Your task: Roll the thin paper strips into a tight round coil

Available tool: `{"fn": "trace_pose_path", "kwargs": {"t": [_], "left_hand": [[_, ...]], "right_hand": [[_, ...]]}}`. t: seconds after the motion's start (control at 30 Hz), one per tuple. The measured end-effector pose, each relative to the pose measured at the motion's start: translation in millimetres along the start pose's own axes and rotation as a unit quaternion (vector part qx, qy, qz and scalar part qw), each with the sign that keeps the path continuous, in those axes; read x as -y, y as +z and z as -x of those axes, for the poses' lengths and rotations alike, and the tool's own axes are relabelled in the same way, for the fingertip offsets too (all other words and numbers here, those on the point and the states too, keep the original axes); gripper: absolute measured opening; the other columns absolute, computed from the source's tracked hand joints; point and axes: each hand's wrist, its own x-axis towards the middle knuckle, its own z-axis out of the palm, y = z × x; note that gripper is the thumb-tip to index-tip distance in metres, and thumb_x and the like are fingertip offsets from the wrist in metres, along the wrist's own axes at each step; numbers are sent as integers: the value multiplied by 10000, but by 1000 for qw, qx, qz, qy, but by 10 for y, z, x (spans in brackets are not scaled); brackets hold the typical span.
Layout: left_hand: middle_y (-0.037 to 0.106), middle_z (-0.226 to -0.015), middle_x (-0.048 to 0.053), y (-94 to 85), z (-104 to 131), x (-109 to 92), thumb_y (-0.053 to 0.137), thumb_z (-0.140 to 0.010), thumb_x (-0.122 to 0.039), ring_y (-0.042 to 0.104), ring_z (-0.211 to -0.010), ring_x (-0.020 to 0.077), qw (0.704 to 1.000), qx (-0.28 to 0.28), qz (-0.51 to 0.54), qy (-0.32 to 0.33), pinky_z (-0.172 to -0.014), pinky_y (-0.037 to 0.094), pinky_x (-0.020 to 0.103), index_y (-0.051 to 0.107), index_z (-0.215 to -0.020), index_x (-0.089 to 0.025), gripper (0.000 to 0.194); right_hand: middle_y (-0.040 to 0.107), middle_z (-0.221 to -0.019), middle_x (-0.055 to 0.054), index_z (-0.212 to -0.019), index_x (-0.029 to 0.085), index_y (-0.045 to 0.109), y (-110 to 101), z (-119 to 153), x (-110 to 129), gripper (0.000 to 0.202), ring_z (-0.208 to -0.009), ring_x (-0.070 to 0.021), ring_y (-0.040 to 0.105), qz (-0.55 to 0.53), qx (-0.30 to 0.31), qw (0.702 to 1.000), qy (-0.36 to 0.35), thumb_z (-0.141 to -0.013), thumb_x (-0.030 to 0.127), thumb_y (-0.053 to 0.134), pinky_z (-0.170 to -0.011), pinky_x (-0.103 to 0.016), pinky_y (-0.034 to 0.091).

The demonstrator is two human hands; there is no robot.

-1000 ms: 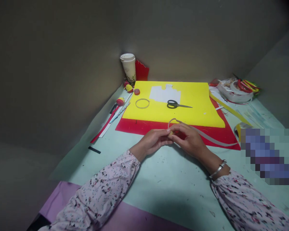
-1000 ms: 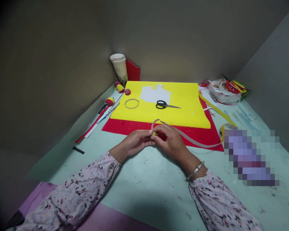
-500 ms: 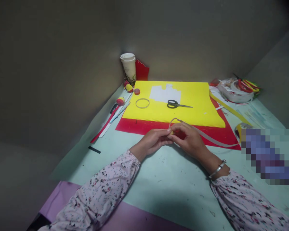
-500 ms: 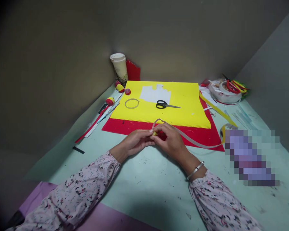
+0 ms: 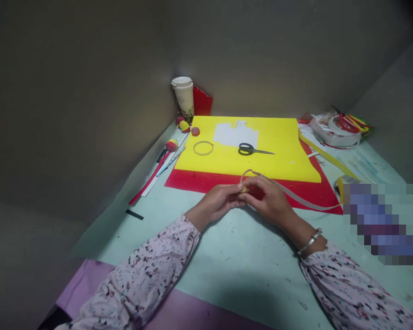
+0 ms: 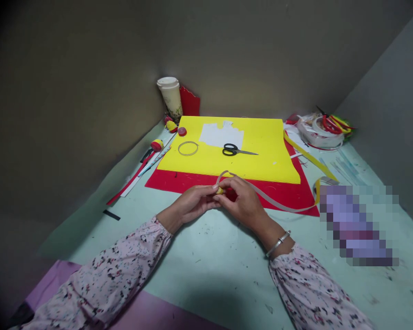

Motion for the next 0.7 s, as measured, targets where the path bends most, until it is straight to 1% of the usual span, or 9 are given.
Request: {"fn": "trace_pose_path", "kwargs": {"t": [0.1,0.2,0.43,0.6,0.7], "left_hand": [[707,-875,106,9,4,-2,725,-857,-173,655,-816,144,1000,-1,1,2,-819,532,293,746,-903,-80,105],[709,-892,109,5,3,-5,721,-860,-172,662,-832,151,1000,3,-7,-2,-818,532,294,748,-916,-78,113],[723,-934,130,-15,-4,-4,706,-877,-177,666,-861,159,1000,5,-11,-9,-825,530,295,758,-951,-80,132],[725,-944,135,-13,0,-5,661,-904,-161,668,-864,162,1000,7,-11,-8,-830,536,296,758,-972,-73,148],[726,-957,145,-14,-1,-2,665,-904,-170,671,-872,164,1000,8,-14,-8,-836,534,298,755,-980,-72,153]], "right_hand": [[712,-926,-68,-944,226,632,10,0,-15,179,-874,-237,648,15,-18,1000,-1,-835,261,770,-767,-393,527],[714,-908,-55,-908,231,622,5,-1,-10,126,-859,-224,650,10,-16,1000,-10,-860,237,738,-766,-385,523],[730,-946,-55,-940,239,657,-18,-3,12,83,-894,-225,666,-4,-3,1000,-11,-882,244,716,-787,-392,534],[734,-972,-61,-980,240,674,-31,-8,15,90,-914,-230,676,-13,9,1000,-13,-894,245,702,-804,-403,544],[734,-970,-60,-993,245,679,-35,-10,18,94,-910,-232,680,-19,14,1000,-12,-900,249,693,-812,-409,546]]}}
